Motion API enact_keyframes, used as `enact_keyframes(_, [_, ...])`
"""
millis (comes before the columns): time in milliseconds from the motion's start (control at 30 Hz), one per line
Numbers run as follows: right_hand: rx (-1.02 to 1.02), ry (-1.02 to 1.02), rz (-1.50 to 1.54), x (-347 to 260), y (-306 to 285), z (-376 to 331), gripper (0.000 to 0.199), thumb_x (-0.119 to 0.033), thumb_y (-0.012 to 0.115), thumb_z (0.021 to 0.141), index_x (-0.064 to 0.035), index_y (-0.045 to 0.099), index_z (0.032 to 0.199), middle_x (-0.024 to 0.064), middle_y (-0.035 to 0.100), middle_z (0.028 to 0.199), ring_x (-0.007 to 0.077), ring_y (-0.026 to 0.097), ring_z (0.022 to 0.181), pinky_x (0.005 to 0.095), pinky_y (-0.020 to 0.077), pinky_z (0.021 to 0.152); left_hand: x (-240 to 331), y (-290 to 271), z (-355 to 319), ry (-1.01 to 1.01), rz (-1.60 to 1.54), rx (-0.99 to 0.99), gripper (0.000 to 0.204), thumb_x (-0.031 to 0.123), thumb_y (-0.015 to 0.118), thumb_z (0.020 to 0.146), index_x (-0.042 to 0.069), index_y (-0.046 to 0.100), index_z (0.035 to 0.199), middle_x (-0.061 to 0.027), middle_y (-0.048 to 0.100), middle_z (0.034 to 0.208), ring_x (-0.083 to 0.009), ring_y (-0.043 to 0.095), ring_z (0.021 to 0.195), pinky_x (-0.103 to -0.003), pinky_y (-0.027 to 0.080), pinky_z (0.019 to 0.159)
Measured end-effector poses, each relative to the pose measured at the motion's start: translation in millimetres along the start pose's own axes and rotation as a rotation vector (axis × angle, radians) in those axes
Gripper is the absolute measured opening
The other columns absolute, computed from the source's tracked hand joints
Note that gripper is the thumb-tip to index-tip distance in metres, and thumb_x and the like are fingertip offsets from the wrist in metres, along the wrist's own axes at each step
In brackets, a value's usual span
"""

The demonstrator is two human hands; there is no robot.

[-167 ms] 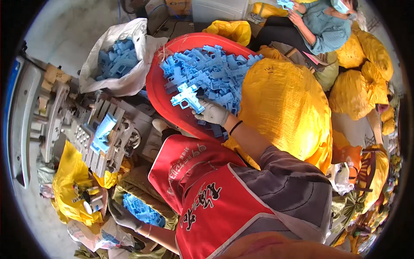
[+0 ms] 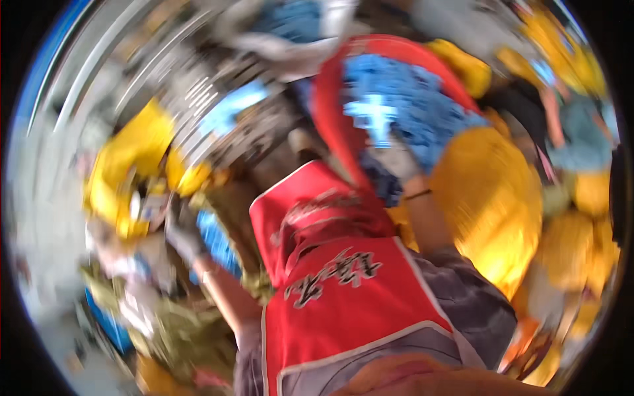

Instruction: The person prints text onto toy guns using a printing machine and places them into a bag, applies ink from a container, empties a sack of toy guns into a basin, and prints more toy guns on the machine.

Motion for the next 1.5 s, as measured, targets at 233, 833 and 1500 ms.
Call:
enact_keyframes(233, [-0.029, 0.124, 0.140, -35.0, 19.5, 25.0, 0.036, -0.018, 0.048, 0.098, -0.0011, 0.043, 0.129, 0.0085, 0.054, 0.119, 0.0218, 0.057, 0.110, 0.0345, 0.0473, 0.095, 86.7, 37.9, 46.1, 0.526, 0.047, -0.018, 0.035, 0.021, 0.071, 0.079, 0.005, 0.064, 0.110, -0.0132, 0.065, 0.111, -0.0314, 0.059, 0.104, -0.038, 0.046, 0.090])
enact_keyframes(833, [-0.402, -0.486, -0.479, -177.2, 238.3, 104.7, 0.038, -0.007, 0.062, 0.087, -0.0070, 0.054, 0.124, 0.0072, 0.063, 0.105, 0.0132, 0.059, 0.091, 0.0272, 0.0475, 0.084, 23.8, -3.7, 61.5, 0.273, -0.271, 0.094, 0.035, 0.013, 0.074, 0.077, 0.003, 0.065, 0.109, -0.0073, 0.070, 0.101, -0.0151, 0.066, 0.090, -0.028, 0.051, 0.083])
enact_keyframes(1500, [-0.369, 0.254, -1.356, -20.4, -40.6, 89.7, 0.030, -0.031, 0.050, 0.091, -0.0051, 0.060, 0.104, 0.0149, 0.066, 0.090, 0.0308, 0.064, 0.084, 0.0431, 0.0500, 0.075, -167.5, -59.3, -70.4, -0.153, 0.133, 0.089, 0.030, 0.020, 0.057, 0.094, -0.003, 0.064, 0.112, -0.0121, 0.068, 0.108, -0.0236, 0.063, 0.094, -0.032, 0.049, 0.086])
Point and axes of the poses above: each hand's wrist, its own z-axis towards the middle knuckle, its own y-axis out of the palm, x = y × z, the point moved 10 cm from there along z, towards the middle knuckle
